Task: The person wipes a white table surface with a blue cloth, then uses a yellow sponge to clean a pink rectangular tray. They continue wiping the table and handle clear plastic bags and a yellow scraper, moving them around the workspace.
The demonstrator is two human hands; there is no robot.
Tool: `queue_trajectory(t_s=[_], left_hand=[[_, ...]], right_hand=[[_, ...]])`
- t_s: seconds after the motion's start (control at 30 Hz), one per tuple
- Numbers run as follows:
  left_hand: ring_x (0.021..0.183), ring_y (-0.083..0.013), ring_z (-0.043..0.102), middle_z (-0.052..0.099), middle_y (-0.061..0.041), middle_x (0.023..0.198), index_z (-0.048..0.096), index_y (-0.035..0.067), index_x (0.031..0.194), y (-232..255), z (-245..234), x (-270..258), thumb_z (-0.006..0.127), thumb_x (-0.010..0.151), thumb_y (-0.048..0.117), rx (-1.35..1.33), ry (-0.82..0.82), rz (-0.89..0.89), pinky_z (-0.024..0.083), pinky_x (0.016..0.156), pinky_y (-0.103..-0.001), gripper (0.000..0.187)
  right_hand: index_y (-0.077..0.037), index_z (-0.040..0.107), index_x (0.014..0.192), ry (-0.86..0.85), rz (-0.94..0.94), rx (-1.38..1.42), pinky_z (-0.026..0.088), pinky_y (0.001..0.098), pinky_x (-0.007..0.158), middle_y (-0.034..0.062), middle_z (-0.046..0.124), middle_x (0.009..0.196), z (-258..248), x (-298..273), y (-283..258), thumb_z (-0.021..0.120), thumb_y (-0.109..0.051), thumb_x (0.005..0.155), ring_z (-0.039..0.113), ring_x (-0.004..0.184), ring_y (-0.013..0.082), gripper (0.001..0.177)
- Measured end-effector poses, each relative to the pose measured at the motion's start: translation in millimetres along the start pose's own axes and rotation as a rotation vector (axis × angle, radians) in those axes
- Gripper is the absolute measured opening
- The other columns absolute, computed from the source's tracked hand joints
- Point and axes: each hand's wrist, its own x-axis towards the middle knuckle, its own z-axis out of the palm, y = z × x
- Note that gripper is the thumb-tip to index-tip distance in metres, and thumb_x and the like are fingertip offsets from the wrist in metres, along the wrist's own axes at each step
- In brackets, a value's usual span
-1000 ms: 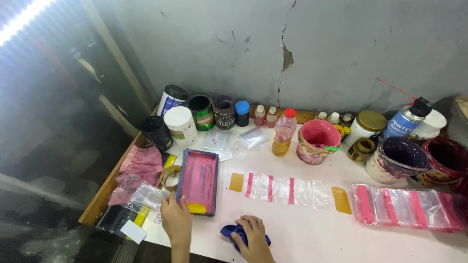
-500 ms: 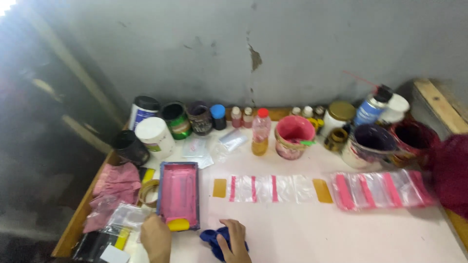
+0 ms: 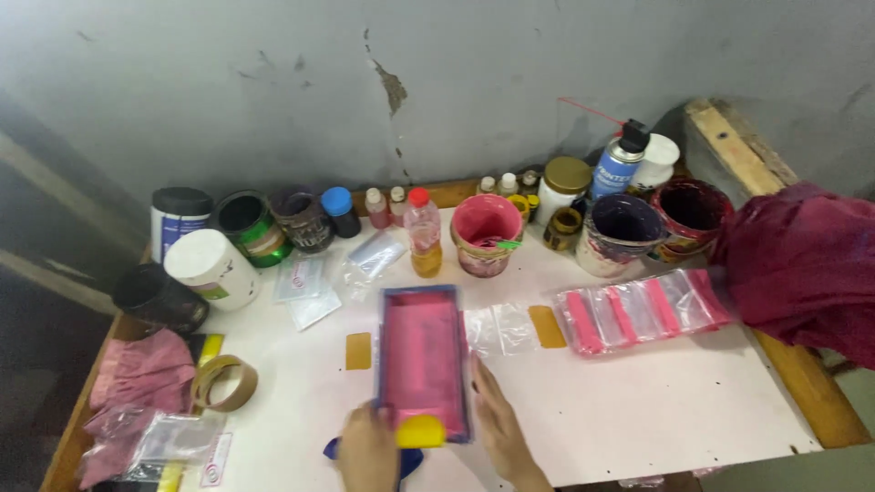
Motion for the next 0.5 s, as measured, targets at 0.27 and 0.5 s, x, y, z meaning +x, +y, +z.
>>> queue_trajectory(t_s=[0.27, 0.5], left_hand=[[0.089, -0.0411, 0.067, 0.070, -0.013, 0.094, 0.067, 0.014, 0.099, 108, 77, -47, 0.055, 0.095, 0.031, -0.264, -0.118, 0.256, 0.049, 0.078, -0.057, 0.020], [0.086, -0.0355, 0.066, 0.067, -0.012, 0.092, 0.067, 0.009, 0.101, 132, 95, -35, 0.055, 0.100, 0.029, -0.310, -0.147, 0.255, 0.052, 0.073, -0.049, 0.023]], right_hand=[[-0.026, 0.009, 0.163, 0.247, 0.379, 0.009, 0.025, 0.0563, 0.124, -0.0047, 0.005, 0.175, -91, -3, -12, 0.024, -0.073, 0.078, 0.014, 0.160, 0.0244, 0.098], [-0.030, 0.007, 0.163, 0.137, 0.120, 0.003, 0.009, 0.0506, 0.128, -0.0063, 0.006, 0.175, -129, 36, 41, 0.029, -0.075, 0.083, 0.014, 0.160, 0.0160, 0.095]])
